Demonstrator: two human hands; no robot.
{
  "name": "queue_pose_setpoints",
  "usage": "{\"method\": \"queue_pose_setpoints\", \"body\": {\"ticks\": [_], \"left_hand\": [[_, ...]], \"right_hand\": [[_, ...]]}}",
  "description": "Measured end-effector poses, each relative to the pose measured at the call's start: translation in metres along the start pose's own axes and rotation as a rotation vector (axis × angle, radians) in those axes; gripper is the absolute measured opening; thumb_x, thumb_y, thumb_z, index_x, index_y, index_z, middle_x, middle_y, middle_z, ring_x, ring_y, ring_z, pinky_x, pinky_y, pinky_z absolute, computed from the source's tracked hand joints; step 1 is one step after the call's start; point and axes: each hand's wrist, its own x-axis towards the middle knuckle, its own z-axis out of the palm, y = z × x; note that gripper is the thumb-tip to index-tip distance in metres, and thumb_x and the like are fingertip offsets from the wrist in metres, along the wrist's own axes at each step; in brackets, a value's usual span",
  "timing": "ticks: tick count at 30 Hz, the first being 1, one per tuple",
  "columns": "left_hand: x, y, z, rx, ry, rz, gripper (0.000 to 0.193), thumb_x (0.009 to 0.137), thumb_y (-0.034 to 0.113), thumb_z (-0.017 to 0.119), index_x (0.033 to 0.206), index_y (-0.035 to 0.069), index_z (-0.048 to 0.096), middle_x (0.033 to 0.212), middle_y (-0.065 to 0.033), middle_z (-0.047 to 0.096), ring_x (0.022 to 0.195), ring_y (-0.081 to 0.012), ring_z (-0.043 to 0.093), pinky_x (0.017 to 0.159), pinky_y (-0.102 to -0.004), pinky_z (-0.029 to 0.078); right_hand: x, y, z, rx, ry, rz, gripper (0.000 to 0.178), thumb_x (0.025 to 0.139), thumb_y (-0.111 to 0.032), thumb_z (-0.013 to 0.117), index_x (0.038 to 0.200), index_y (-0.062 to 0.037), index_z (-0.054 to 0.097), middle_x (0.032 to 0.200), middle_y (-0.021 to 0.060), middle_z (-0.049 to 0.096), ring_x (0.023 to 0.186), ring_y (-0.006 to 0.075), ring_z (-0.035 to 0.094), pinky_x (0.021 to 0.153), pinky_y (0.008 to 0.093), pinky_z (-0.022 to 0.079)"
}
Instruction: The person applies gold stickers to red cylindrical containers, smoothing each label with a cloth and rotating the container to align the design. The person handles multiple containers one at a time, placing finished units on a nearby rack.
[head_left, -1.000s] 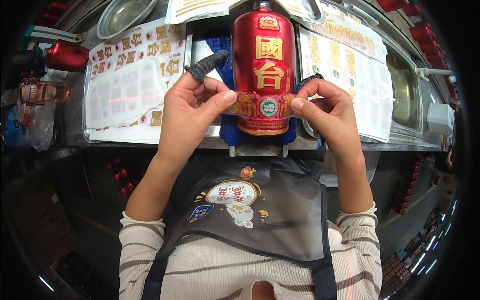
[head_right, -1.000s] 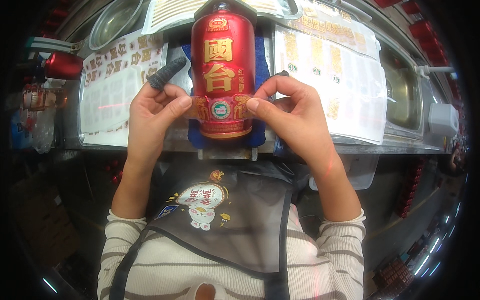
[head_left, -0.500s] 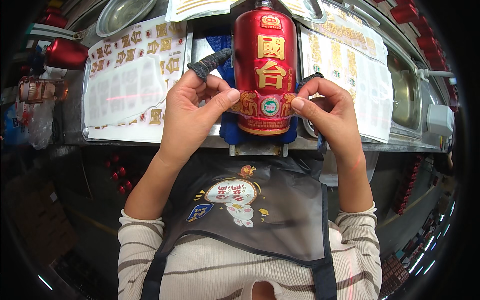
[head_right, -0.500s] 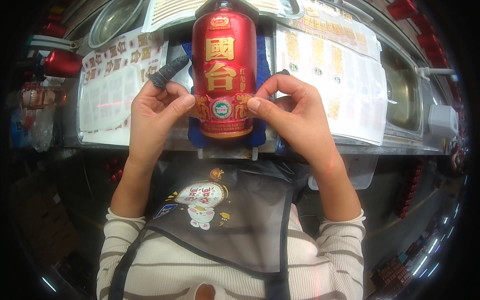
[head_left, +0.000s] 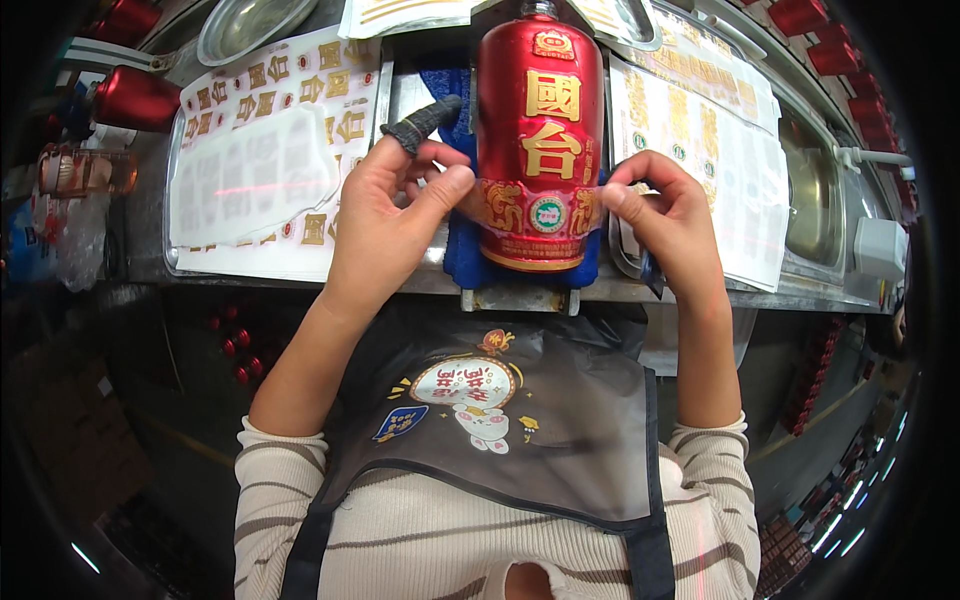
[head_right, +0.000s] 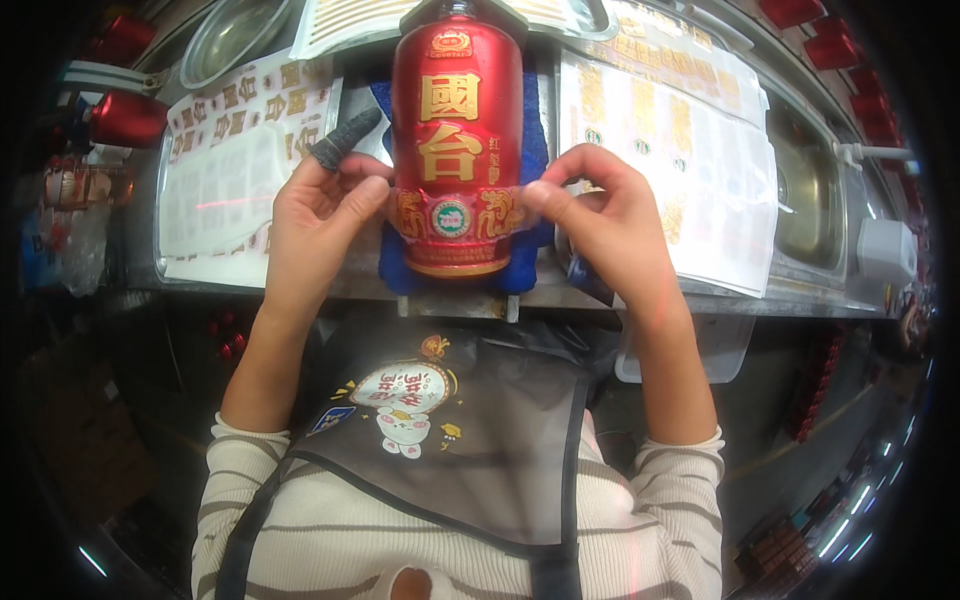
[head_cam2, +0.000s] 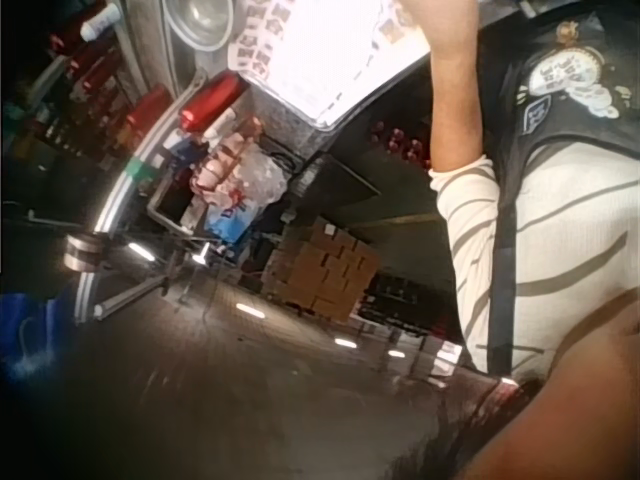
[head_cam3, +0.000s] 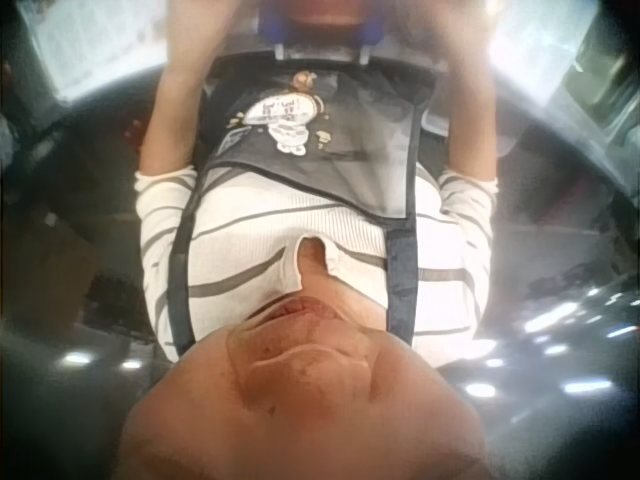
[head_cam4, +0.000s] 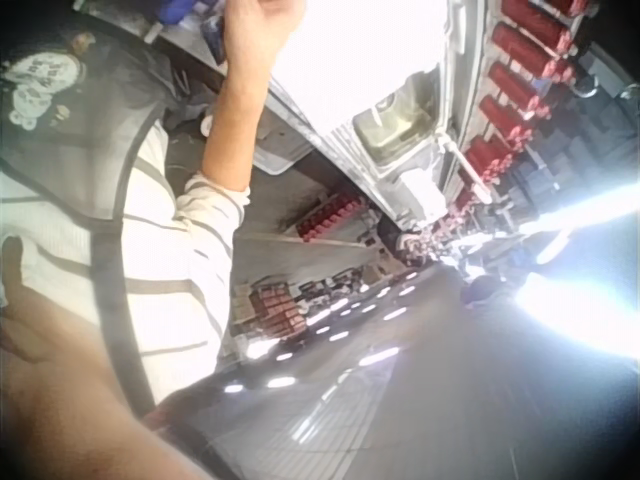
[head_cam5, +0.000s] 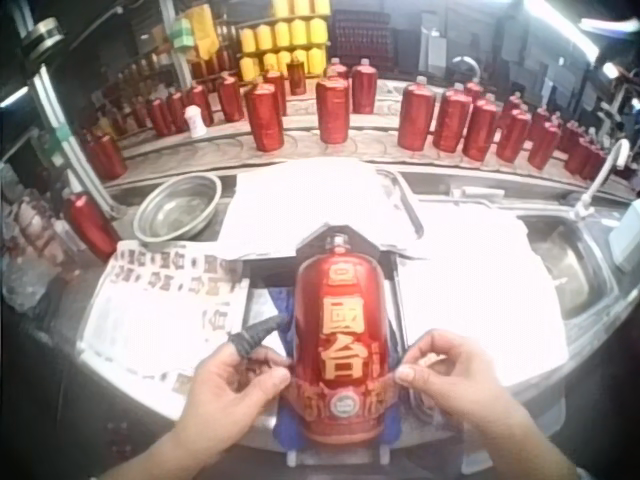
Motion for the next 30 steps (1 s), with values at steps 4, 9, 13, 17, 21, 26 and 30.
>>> {"method": "queue_pose_setpoints", "body": {"ticks": [4, 9, 13, 17, 21, 26, 30], "left_hand": [[-0.004, 0.003, 0.008, -0.028, 0.013, 0.067, 0.052, 0.091, 0.024, 0.074, 0.132, -0.002, 0.053, 0.118, -0.0101, 0.062, 0.098, -0.0108, 0.061, 0.085, -0.0272, 0.051], [-0.003, -0.007, 0.017, -0.051, -0.132, 0.098, 0.075, 0.089, 0.031, 0.077, 0.144, -0.003, 0.04, 0.132, -0.0145, 0.054, 0.113, -0.0159, 0.058, 0.096, -0.0313, 0.049], [-0.002, -0.004, 0.015, -0.056, -0.166, 0.098, 0.075, 0.089, 0.029, 0.077, 0.144, -0.004, 0.039, 0.136, -0.0154, 0.052, 0.121, -0.0199, 0.055, 0.101, -0.0333, 0.046], [-0.003, 0.0, 0.015, -0.106, -0.184, 0.086, 0.075, 0.089, 0.027, 0.077, 0.145, -0.005, 0.038, 0.14, -0.0164, 0.051, 0.127, -0.021, 0.051, 0.106, -0.0346, 0.042], [-0.001, 0.001, 0.015, -0.113, -0.197, 0.111, 0.075, 0.089, 0.026, 0.076, 0.146, -0.004, 0.037, 0.141, -0.0164, 0.051, 0.131, -0.022, 0.048, 0.11, -0.0352, 0.039], [-0.001, 0.0, 0.015, -0.099, -0.185, 0.121, 0.076, 0.089, 0.027, 0.077, 0.146, -0.004, 0.037, 0.141, -0.0161, 0.05, 0.133, -0.0226, 0.047, 0.111, -0.0357, 0.036], [-0.004, 0.0, 0.02, -0.082, -0.147, 0.115, 0.075, 0.088, 0.028, 0.077, 0.145, -0.004, 0.039, 0.138, -0.0156, 0.052, 0.131, -0.0221, 0.048, 0.11, -0.0354, 0.037]], "right_hand": [[-0.012, -0.003, 0.005, -0.038, 0.227, -0.103, 0.026, 0.09, -0.014, 0.072, 0.111, -0.0025, 0.061, 0.077, -0.0041, 0.063, 0.058, -0.0026, 0.044, 0.052, 0.0148, 0.032], [-0.014, 0.009, 0.029, 0.051, 0.068, -0.143, 0.049, 0.085, -0.021, 0.08, 0.12, -0.0023, 0.051, 0.095, 0.0018, 0.06, 0.056, -0.0037, 0.043, 0.049, 0.0141, 0.033], [-0.012, 0.007, 0.03, 0.071, 0.052, -0.153, 0.052, 0.082, -0.022, 0.082, 0.118, -0.0016, 0.05, 0.102, 0.0025, 0.058, 0.054, -0.004, 0.042, 0.047, 0.0139, 0.032], [-0.011, 0.003, 0.027, 0.048, 0.032, -0.116, 0.053, 0.081, -0.023, 0.083, 0.117, -0.0016, 0.05, 0.103, 0.0025, 0.057, 0.054, -0.0039, 0.042, 0.046, 0.0139, 0.032], [-0.01, 0.0, 0.023, 0.028, 0.0, -0.087, 0.055, 0.08, -0.023, 0.084, 0.117, -0.0014, 0.05, 0.106, 0.0035, 0.057, 0.055, -0.0038, 0.043, 0.047, 0.0138, 0.033], [-0.009, -0.002, 0.023, 0.09, -0.009, -0.043, 0.054, 0.081, -0.021, 0.083, 0.118, -0.0011, 0.05, 0.113, 0.0063, 0.057, 0.058, -0.0029, 0.048, 0.05, 0.0136, 0.037], [-0.008, 0.004, 0.023, 0.108, -0.008, -0.069, 0.051, 0.083, -0.021, 0.081, 0.119, -0.0013, 0.05, 0.114, 0.0071, 0.057, 0.061, -0.0017, 0.051, 0.053, 0.0134, 0.039]]}}
